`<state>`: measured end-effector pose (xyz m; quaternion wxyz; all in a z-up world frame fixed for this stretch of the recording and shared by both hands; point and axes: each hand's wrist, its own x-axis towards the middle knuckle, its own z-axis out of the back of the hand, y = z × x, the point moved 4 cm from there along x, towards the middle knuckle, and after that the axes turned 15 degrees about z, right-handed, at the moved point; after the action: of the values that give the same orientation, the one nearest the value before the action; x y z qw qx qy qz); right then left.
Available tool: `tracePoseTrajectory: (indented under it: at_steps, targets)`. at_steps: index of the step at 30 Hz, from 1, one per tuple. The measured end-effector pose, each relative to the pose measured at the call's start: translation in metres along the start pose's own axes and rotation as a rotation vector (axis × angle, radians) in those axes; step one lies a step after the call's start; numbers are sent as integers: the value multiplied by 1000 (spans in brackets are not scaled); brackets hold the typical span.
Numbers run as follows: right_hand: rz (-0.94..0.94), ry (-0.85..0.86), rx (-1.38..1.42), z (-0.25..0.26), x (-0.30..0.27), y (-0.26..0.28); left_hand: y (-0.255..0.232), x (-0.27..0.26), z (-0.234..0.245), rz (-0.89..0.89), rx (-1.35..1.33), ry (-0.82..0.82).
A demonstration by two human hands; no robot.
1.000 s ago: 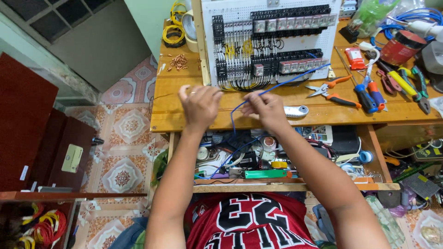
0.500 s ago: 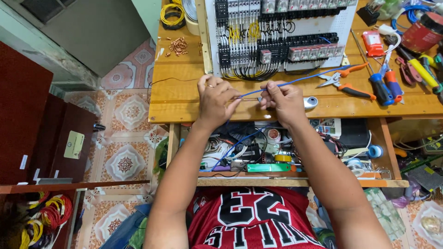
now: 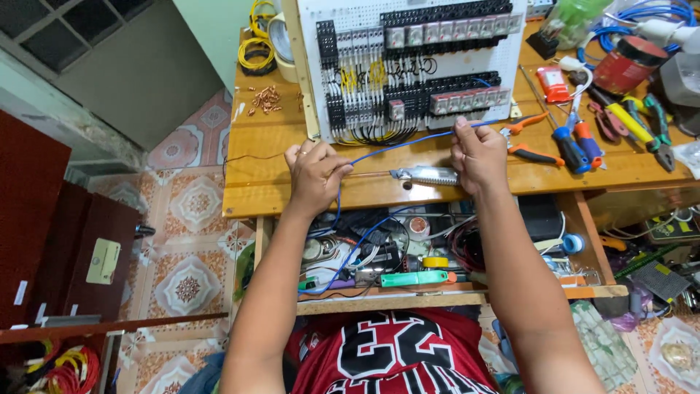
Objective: Wiring an electrical control panel by stripping insulation from wires and connecting them to terminal blocks
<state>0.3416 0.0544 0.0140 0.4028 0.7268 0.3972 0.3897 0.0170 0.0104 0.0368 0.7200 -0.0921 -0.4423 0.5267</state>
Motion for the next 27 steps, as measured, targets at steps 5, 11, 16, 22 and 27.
tracePoseTrajectory:
  at_steps: [5,11,16,22,27]
  targets:
    - [126,69,-131,24,20,1,14,0,-9,7,195,52]
    - [124,107,-162,25,20,9,27,0,-16,48,282,106]
    - [138,89,-235,22,15,17,34,-2,-20,103,289,142]
    - [181,51,-289,36,23,11,30,-5,-20,137,277,175]
    - [92,223,-260,25,15,36,35,-5,-18,138,278,210]
